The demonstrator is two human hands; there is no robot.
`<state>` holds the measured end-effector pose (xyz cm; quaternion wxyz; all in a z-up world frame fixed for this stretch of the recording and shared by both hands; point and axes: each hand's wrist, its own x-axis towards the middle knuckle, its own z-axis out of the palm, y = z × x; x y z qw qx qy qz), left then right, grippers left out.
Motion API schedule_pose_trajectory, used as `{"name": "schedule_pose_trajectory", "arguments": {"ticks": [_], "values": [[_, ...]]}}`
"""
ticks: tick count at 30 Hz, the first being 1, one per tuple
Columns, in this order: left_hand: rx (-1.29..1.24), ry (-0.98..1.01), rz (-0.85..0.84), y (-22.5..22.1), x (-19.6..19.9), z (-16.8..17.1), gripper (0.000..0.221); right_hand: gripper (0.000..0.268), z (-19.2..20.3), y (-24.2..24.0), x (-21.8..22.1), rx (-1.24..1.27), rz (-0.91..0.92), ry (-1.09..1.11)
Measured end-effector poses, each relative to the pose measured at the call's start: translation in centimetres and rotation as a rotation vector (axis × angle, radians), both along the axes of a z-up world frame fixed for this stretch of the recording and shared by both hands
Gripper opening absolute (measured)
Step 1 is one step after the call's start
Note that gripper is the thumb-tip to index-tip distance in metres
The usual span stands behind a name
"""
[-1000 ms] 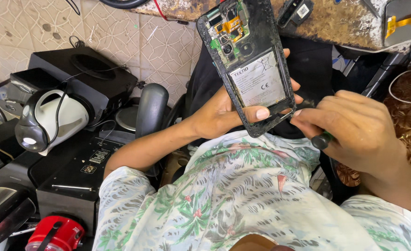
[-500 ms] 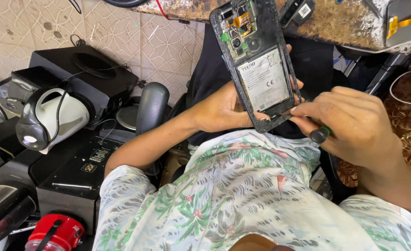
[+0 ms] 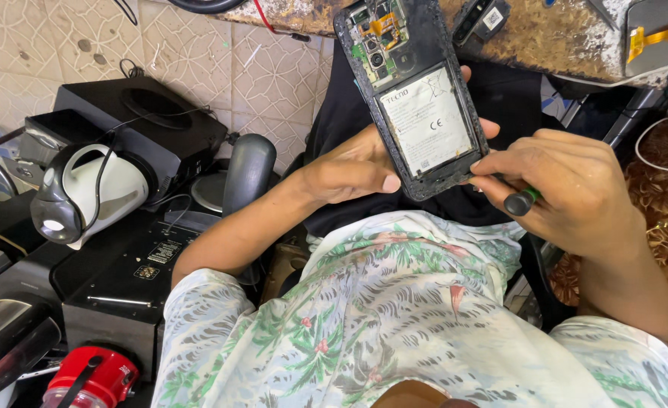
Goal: The person holds a disassembled smartphone and uses a green screwdriver to work on the internal components. They manipulate the phone's casing and battery area, occasionally turning the device over to access different parts.
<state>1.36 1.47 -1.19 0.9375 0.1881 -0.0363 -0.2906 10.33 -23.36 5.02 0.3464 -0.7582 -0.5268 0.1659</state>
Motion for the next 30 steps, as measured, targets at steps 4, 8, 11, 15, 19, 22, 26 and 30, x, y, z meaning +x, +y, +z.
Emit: {"name": "schedule_pose_trajectory", "arguments": {"ticks": [4,8,11,15,19,22,26,30], "values": [[-0.028,0.072,0.08,-0.5,-0.3,0.0,0.113,0.012,-1.0,-0.3,-0.4,-0.017,-0.008,-0.102],[0.005,0.068,0.153,-0.9,-0.5,-0.5,0.108,0.011,-2.0,0.0,-1.1,0.017,-0.014,-0.232],[0.057,0.027,0.182,-0.9,-0.5,-0.1,0.103,0.012,-3.1,-0.1,-1.6,0.063,-0.014,-0.331],[0.086,-0.017,0.215,-1.1,-0.6,-0.6,0.105,0.011,-4.0,-0.7,-2.6,0.073,-0.102,-0.188],[0.106,-0.026,0.241,-1.3,-0.9,-0.7,0.095,0.025,-4.5,-0.7,-3.6,0.024,-0.581,0.239],[0.147,-0.021,0.253,-1.4,-1.0,-0.9,0.09,0.032,-4.7,0.1,-3.4,-0.066,-0.668,0.532],[0.24,0.041,0.296,-2.0,-2.6,-4.0,0.075,0.031,-5.4,0.9,-3.7,0.122,-0.642,0.997],[0.222,0.025,0.297,-2.6,-2.7,-5.1,0.071,0.035,-6.3,1.5,-3.7,0.164,-0.632,1.056]]}}
